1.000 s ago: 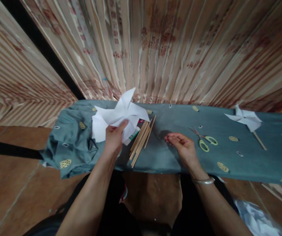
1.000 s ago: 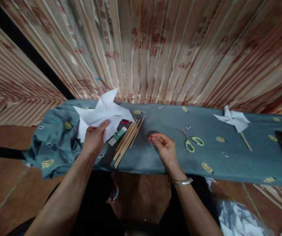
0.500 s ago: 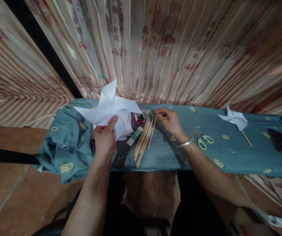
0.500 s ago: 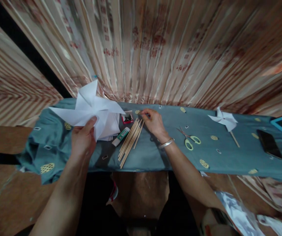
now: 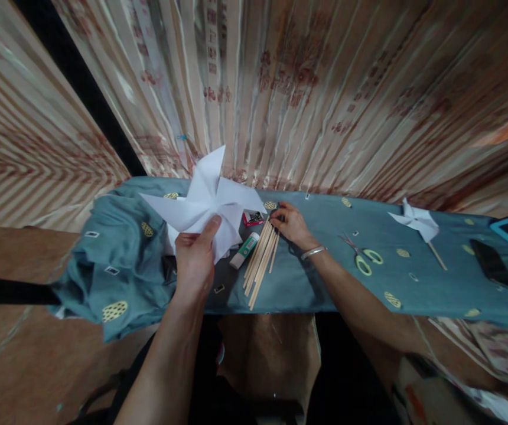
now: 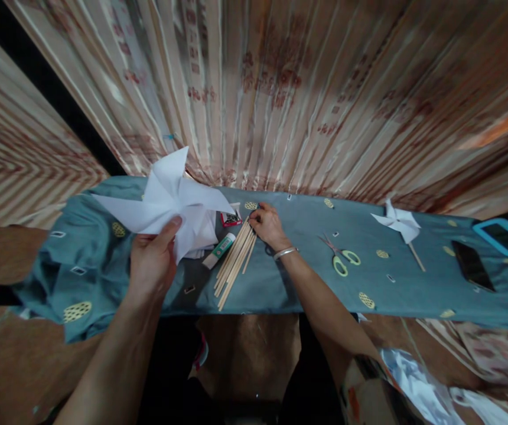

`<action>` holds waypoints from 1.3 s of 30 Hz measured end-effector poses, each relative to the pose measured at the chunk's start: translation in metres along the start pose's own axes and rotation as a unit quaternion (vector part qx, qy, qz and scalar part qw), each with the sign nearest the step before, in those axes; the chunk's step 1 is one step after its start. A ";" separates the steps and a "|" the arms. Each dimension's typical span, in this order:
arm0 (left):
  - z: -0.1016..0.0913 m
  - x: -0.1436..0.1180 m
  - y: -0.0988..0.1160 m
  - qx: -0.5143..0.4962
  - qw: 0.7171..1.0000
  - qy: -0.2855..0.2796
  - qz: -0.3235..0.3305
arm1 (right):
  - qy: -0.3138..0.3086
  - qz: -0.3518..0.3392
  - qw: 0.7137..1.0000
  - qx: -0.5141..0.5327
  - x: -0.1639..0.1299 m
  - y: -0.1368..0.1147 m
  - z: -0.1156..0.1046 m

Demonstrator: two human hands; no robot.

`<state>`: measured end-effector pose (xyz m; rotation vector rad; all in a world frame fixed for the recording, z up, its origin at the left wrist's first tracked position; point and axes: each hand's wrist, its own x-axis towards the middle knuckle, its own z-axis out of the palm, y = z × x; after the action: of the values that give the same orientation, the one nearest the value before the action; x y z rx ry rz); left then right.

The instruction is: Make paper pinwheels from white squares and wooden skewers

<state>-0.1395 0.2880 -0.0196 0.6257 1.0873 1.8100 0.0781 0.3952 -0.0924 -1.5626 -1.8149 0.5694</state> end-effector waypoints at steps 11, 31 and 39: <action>0.008 -0.003 -0.001 -0.009 1.000 -0.001 -0.008 | 0.099 0.061 0.981 0.156 0.012 0.011 -0.003; 0.069 -0.033 -0.054 0.118 0.985 -0.096 -0.077 | 0.003 -0.041 0.983 -0.177 -0.139 0.045 -0.110; 0.081 -0.041 -0.075 0.172 0.974 -0.133 -0.068 | -0.035 -0.035 0.993 -0.108 -0.139 0.055 -0.114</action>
<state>-0.0253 0.3006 -0.0444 0.9457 1.2352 1.3827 0.2072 0.2583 -0.0814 -1.6288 -2.0330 0.4089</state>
